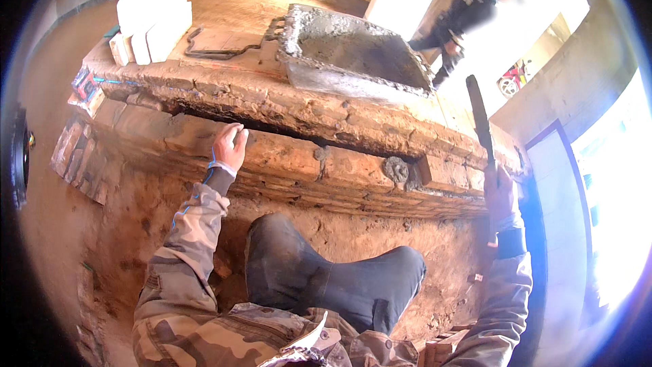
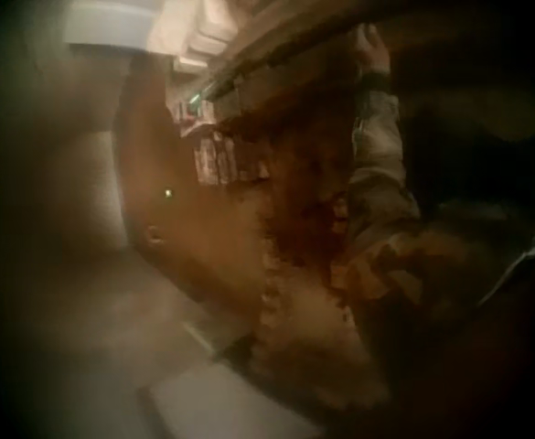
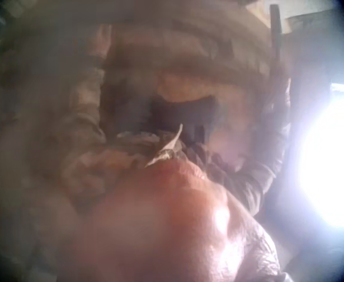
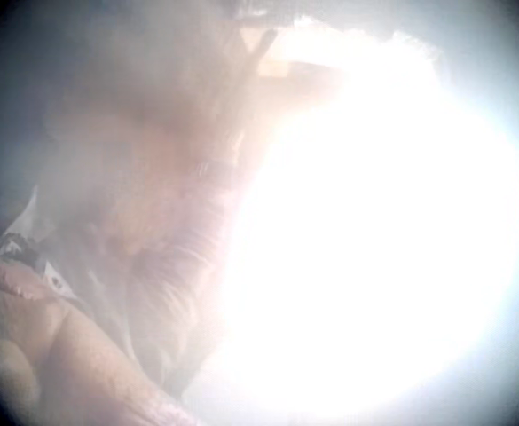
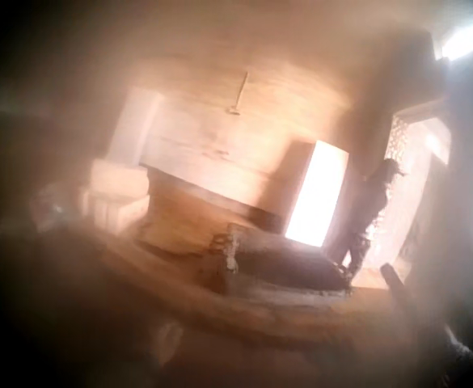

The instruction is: The person is building a brick wall by scooping mortar from a container and spreading it onto the existing brickwork. They then place bricks into the mortar, tap them into position with a trowel, and scrape away excess mortar.

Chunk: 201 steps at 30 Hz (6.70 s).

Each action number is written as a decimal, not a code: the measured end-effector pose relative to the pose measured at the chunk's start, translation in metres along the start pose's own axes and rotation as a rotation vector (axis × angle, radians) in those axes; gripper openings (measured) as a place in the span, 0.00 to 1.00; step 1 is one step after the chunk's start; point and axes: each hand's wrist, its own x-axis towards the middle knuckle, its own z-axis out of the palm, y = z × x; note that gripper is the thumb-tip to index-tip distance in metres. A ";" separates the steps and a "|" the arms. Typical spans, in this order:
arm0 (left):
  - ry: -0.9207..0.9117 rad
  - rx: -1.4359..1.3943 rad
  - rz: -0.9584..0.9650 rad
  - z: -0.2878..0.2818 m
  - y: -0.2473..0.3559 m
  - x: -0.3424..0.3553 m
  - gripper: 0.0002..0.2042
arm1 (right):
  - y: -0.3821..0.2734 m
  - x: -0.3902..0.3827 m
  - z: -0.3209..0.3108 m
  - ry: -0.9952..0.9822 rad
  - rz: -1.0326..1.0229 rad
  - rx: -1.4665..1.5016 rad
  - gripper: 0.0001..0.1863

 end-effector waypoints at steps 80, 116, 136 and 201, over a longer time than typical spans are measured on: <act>-0.368 -0.911 -1.966 -0.004 0.117 0.316 0.43 | -0.377 0.262 0.189 -1.274 1.437 0.799 0.12; -0.538 -0.123 -1.361 -0.139 0.202 0.048 0.22 | -0.388 0.454 0.184 -1.580 0.276 -0.222 0.15; 0.346 -0.053 -2.470 -0.196 0.541 -0.210 0.26 | -0.352 0.517 0.166 -1.591 0.046 -0.247 0.05; -0.016 0.230 -1.990 -0.144 0.459 -0.157 0.31 | -0.188 0.486 0.131 -1.652 0.409 -0.296 0.07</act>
